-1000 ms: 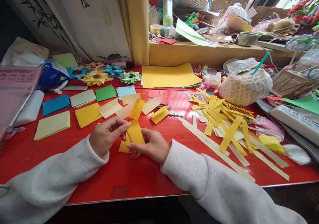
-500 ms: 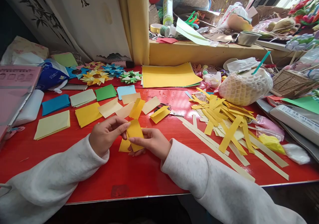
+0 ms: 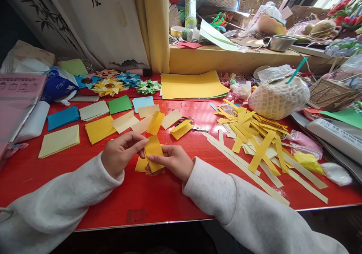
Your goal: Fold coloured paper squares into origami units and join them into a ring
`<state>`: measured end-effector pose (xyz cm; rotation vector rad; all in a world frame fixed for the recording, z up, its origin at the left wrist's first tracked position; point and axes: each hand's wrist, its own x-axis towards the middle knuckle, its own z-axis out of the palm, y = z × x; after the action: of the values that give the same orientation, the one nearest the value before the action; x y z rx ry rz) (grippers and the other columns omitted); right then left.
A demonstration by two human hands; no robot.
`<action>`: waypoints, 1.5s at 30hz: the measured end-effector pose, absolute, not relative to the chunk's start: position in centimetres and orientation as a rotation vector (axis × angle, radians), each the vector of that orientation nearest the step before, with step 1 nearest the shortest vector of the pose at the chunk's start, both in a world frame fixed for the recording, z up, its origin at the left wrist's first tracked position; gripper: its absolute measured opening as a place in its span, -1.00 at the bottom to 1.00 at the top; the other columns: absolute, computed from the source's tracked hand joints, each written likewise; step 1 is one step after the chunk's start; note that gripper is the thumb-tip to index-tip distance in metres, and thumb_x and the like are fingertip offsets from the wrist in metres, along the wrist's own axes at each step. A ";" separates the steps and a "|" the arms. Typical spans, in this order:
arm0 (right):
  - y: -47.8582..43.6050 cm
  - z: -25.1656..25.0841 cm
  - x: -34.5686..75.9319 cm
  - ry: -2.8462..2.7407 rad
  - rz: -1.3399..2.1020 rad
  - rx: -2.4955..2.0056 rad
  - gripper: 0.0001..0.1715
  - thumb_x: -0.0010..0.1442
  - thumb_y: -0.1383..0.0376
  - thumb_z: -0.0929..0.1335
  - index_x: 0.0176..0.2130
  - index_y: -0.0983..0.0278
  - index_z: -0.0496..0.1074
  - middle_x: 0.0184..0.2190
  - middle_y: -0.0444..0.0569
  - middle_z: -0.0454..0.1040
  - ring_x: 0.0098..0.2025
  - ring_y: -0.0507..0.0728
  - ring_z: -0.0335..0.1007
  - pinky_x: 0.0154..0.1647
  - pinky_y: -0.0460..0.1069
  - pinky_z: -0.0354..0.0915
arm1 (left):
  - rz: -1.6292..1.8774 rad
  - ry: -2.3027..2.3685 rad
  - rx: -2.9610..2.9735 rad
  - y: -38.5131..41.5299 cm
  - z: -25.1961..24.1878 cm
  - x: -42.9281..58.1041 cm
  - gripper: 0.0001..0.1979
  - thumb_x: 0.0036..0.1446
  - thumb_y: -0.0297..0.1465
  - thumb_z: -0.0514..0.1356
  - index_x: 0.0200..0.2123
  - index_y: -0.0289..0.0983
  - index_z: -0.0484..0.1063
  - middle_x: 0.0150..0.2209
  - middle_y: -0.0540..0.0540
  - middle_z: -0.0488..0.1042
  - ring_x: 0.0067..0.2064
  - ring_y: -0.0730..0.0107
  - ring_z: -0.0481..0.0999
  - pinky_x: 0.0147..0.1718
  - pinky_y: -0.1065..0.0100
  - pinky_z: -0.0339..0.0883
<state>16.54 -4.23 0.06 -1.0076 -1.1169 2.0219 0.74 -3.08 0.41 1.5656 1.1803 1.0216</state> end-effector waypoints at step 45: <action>-4.2 -0.7 16.9 -1.280 1.994 -0.959 -0.64 -0.05 0.16 0.34 -0.34 0.41 0.30 -0.57 -0.03 0.44 -0.55 0.06 0.42 -0.52 -0.05 0.35 | 0.743 1.089 1.325 -2.8 0.1 0.9 -0.79 -0.14 -0.29 0.20 -0.50 -0.35 0.34 -0.64 0.05 0.30 -0.69 0.59 0.24 -0.74 0.50 0.13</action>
<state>16.86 -4.18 -0.70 -0.9594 -1.2795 1.9943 0.94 -2.83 0.06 1.3249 1.0887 0.7429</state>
